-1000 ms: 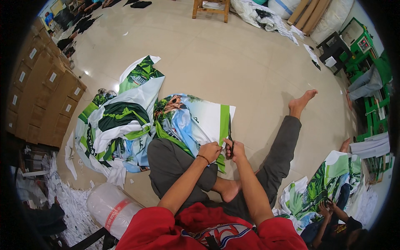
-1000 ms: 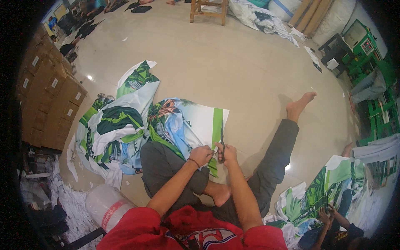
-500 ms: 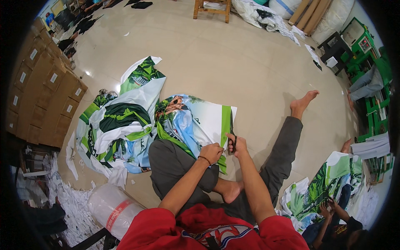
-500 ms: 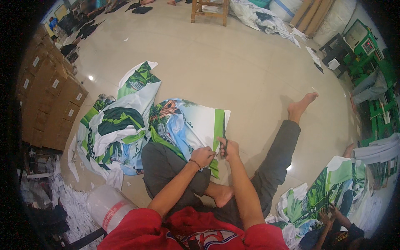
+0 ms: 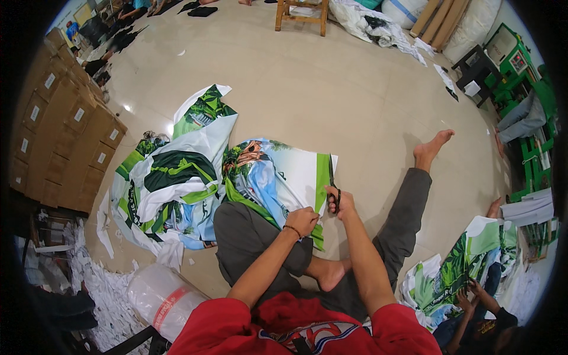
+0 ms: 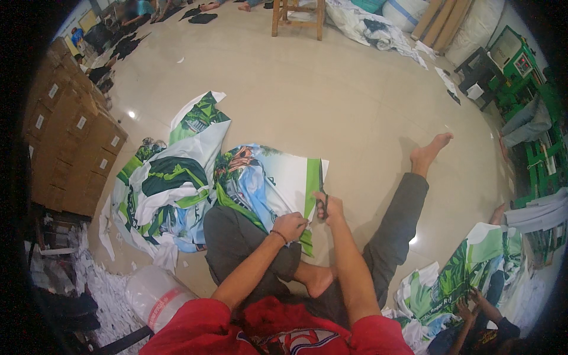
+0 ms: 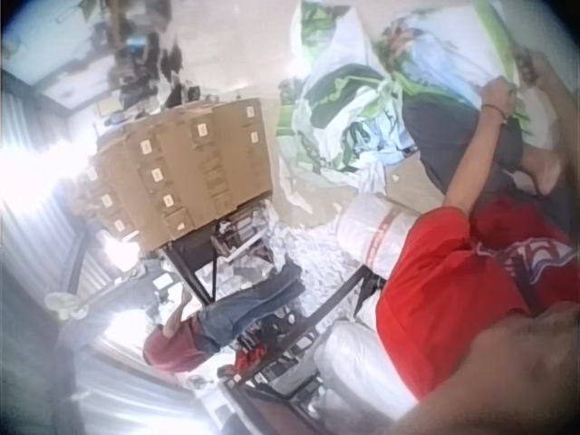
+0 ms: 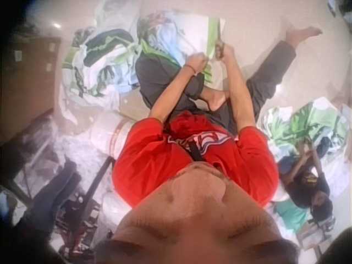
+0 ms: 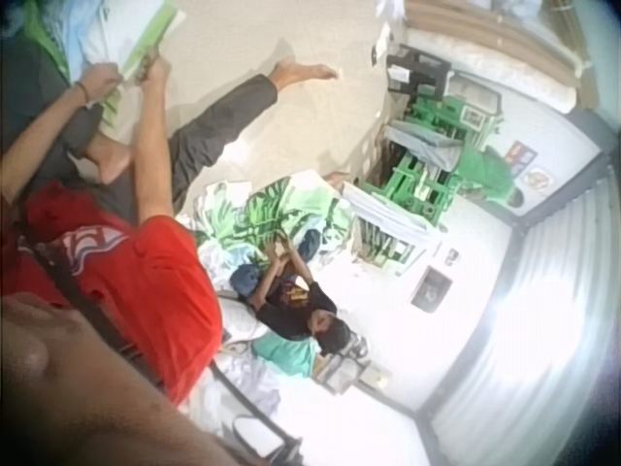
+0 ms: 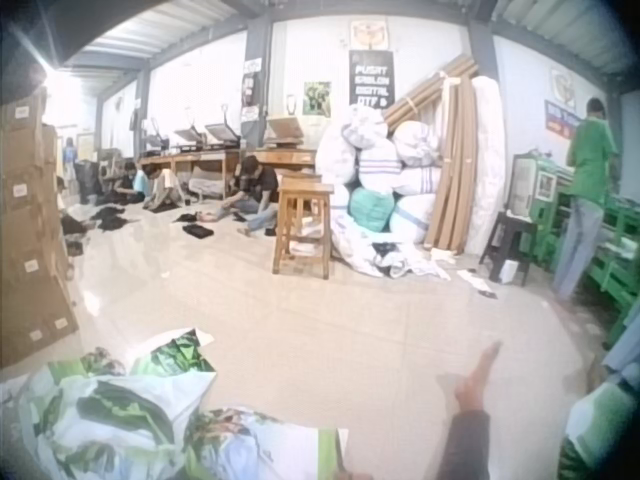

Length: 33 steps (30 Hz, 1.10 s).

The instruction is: The person sits on the floor and uses scissors to cut a large piece of printed green and white fabric. They repeatedly trim the edges, unfold the fabric to check alignment, and continue cutting along the printed design.

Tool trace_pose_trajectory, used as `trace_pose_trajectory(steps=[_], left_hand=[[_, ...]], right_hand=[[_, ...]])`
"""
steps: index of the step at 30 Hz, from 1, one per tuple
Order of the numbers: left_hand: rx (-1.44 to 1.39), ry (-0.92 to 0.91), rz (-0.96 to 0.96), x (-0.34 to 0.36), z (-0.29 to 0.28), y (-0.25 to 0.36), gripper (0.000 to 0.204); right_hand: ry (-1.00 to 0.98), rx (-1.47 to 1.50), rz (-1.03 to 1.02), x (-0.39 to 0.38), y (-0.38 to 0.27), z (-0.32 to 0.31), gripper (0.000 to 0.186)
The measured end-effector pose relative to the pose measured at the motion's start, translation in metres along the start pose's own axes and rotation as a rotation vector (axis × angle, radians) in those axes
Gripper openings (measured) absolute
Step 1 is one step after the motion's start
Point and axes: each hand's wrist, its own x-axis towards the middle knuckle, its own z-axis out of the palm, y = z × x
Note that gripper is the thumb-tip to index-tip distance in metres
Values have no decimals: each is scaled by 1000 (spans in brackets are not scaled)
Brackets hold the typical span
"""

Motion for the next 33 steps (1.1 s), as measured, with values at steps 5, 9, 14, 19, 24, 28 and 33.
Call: trace_pose_trajectory(steps=[5, 9, 14, 19, 24, 28, 33], left_hand=[[17, 3, 22, 2, -1, 3, 17], [32, 66, -60, 2, 1, -3, 17], [192, 203, -551, 8, -23, -1, 83], [125, 197, -1055, 13, -43, 4, 139], [15, 284, -1116, 28, -28, -14, 140], [-177, 313, -1169, 32, -25, -66, 109], [-901, 633, -1019, 30, -61, -96, 55]], right_hand=[[16, -162, -32, 16, -9, -5, 35], [-42, -84, -63, 13, 8, -17, 34], [-71, 35, -14, -30, 50, -68, 31], [25, 81, -65, -115, 53, -102, 29], [66, 197, -255, -149, 56, -121, 28], [93, 213, -299, -141, 58, -109, 28], [61, 194, -300, -135, 53, -102, 30]])
